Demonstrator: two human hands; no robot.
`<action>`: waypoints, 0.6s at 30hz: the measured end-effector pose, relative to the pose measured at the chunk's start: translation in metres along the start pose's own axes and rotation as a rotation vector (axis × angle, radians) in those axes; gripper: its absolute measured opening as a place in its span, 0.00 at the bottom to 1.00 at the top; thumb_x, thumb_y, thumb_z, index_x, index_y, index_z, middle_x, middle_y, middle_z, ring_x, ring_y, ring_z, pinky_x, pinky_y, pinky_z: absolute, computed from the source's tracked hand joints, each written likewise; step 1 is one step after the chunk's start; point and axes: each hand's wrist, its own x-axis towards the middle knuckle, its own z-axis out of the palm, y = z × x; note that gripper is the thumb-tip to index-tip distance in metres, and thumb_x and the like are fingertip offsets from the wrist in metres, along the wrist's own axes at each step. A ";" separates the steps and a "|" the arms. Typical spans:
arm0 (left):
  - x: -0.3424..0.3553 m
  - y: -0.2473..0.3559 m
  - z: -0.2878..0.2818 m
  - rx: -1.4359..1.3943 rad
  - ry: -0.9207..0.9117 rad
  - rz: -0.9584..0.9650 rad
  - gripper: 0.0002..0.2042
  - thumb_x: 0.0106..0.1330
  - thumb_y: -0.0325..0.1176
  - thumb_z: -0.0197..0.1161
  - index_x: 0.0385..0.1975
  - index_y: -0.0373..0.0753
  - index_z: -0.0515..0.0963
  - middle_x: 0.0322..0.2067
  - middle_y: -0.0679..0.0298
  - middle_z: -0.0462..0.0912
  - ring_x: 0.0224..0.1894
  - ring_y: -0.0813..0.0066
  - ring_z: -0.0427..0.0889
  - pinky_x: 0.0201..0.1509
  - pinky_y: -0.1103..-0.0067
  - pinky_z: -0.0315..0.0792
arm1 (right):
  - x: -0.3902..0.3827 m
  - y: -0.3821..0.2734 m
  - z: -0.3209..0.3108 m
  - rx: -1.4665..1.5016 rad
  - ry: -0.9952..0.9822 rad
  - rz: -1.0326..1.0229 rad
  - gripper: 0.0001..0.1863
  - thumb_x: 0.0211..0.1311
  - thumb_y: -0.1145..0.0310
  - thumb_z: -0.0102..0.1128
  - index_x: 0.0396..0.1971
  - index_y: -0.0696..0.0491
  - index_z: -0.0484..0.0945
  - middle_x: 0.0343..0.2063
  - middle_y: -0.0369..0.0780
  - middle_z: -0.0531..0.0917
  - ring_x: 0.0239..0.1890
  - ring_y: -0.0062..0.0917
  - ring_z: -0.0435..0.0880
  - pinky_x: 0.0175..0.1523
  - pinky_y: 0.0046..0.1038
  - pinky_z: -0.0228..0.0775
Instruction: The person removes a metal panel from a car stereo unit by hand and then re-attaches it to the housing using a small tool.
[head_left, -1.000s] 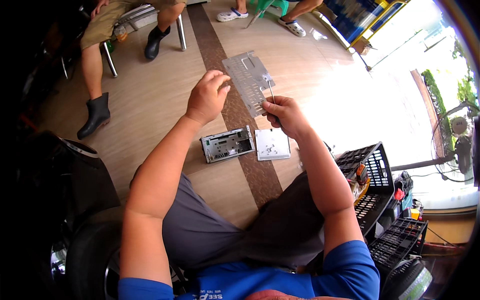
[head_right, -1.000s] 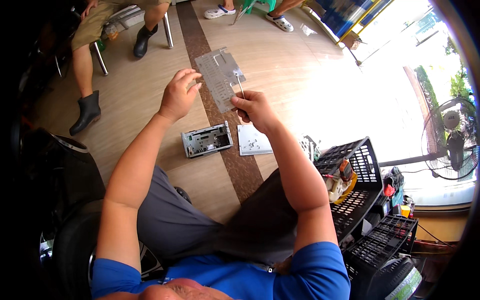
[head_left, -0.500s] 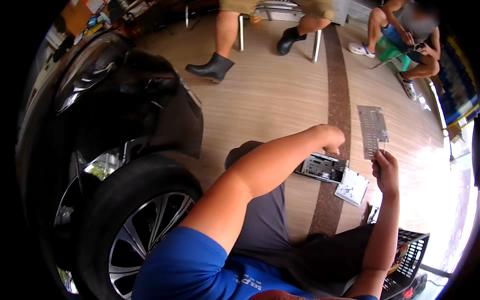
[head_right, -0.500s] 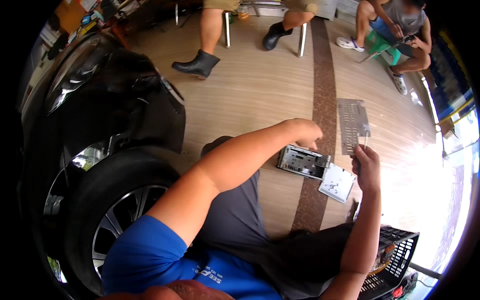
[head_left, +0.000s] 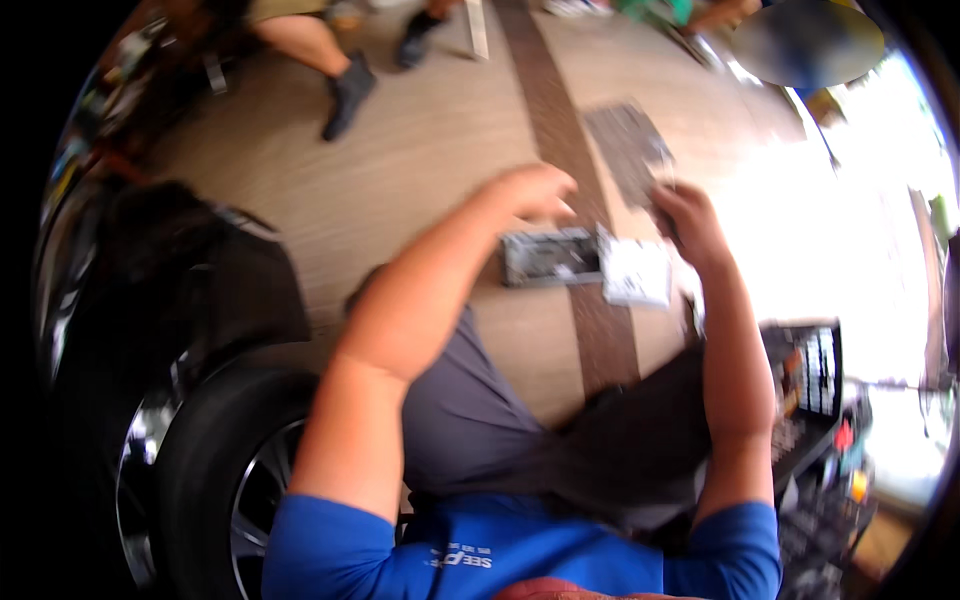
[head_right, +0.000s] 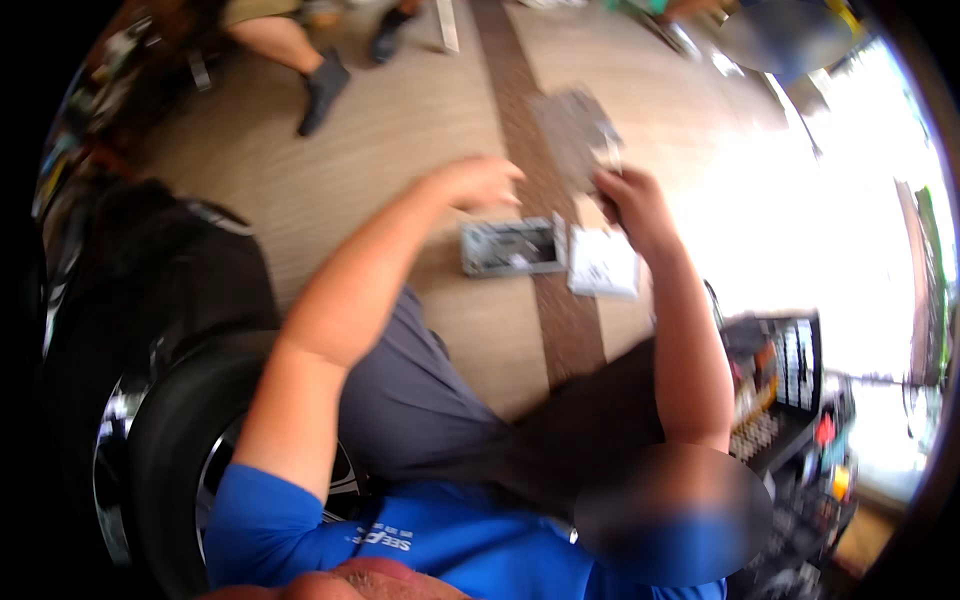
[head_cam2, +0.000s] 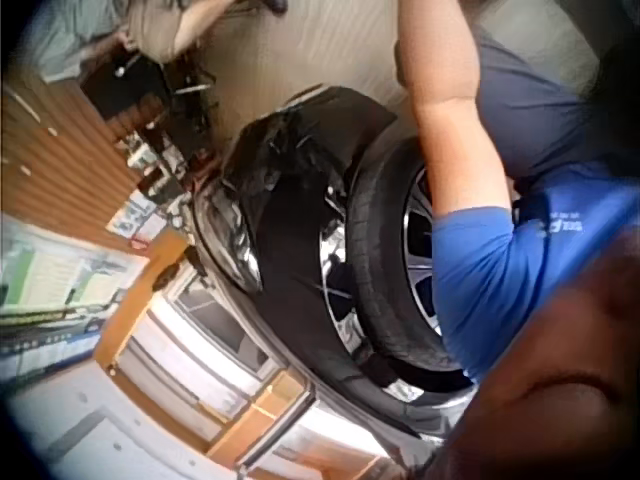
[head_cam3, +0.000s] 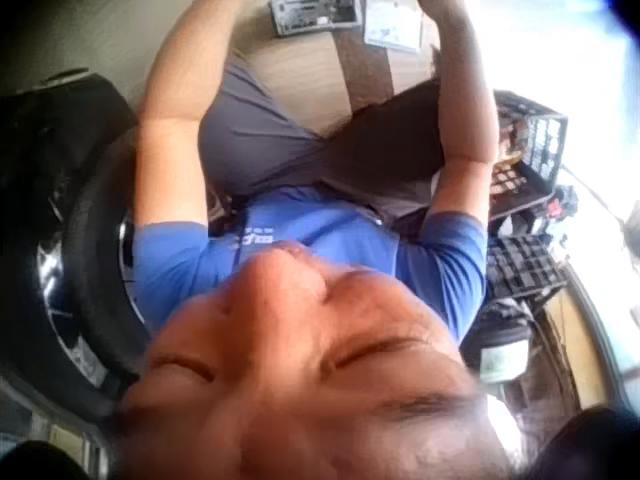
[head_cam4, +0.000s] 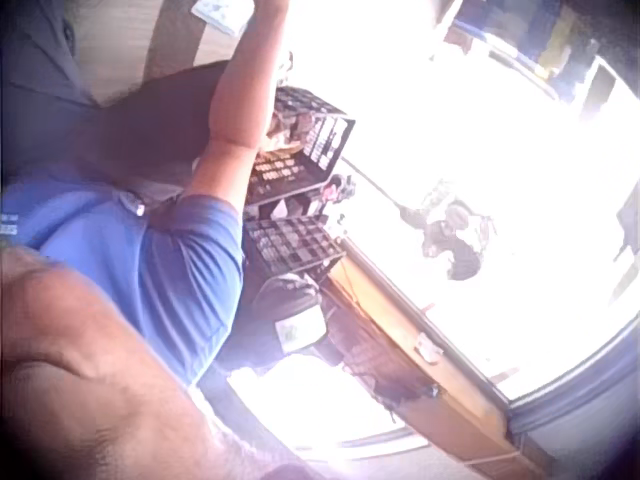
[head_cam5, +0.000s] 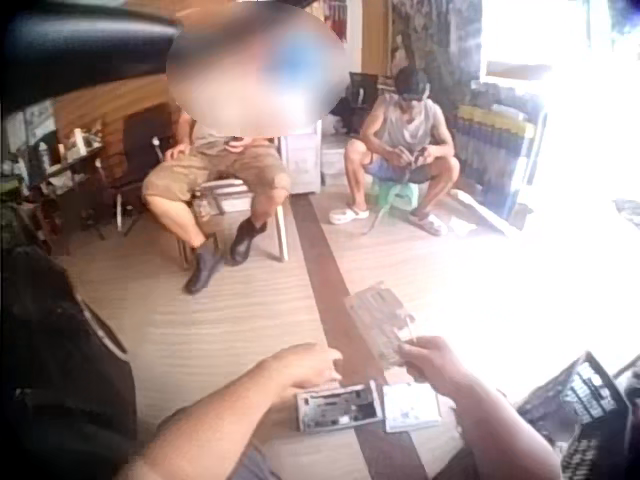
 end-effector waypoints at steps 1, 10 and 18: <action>-0.011 -0.004 -0.003 0.049 0.072 0.043 0.24 0.63 0.43 0.63 0.56 0.38 0.73 0.51 0.48 0.78 0.55 0.51 0.76 0.58 0.65 0.70 | 0.004 -0.004 0.004 -0.014 -0.053 -0.041 0.13 0.66 0.63 0.56 0.26 0.56 0.76 0.16 0.31 0.72 0.18 0.14 0.67 0.23 0.18 0.58; -0.018 0.011 -0.012 0.028 0.072 -0.049 0.22 0.65 0.40 0.61 0.57 0.39 0.72 0.54 0.48 0.77 0.57 0.53 0.76 0.61 0.68 0.69 | 0.033 0.044 -0.026 -0.061 0.084 0.112 0.14 0.67 0.64 0.58 0.39 0.61 0.78 0.24 0.35 0.79 0.21 0.12 0.67 0.22 0.16 0.58; -0.028 0.012 -0.011 0.050 0.053 -0.078 0.23 0.65 0.40 0.61 0.58 0.39 0.72 0.54 0.47 0.77 0.56 0.52 0.76 0.60 0.67 0.70 | 0.065 0.146 -0.061 -0.630 0.207 0.492 0.13 0.62 0.65 0.58 0.27 0.61 0.80 0.17 0.39 0.77 0.13 0.19 0.67 0.15 0.24 0.58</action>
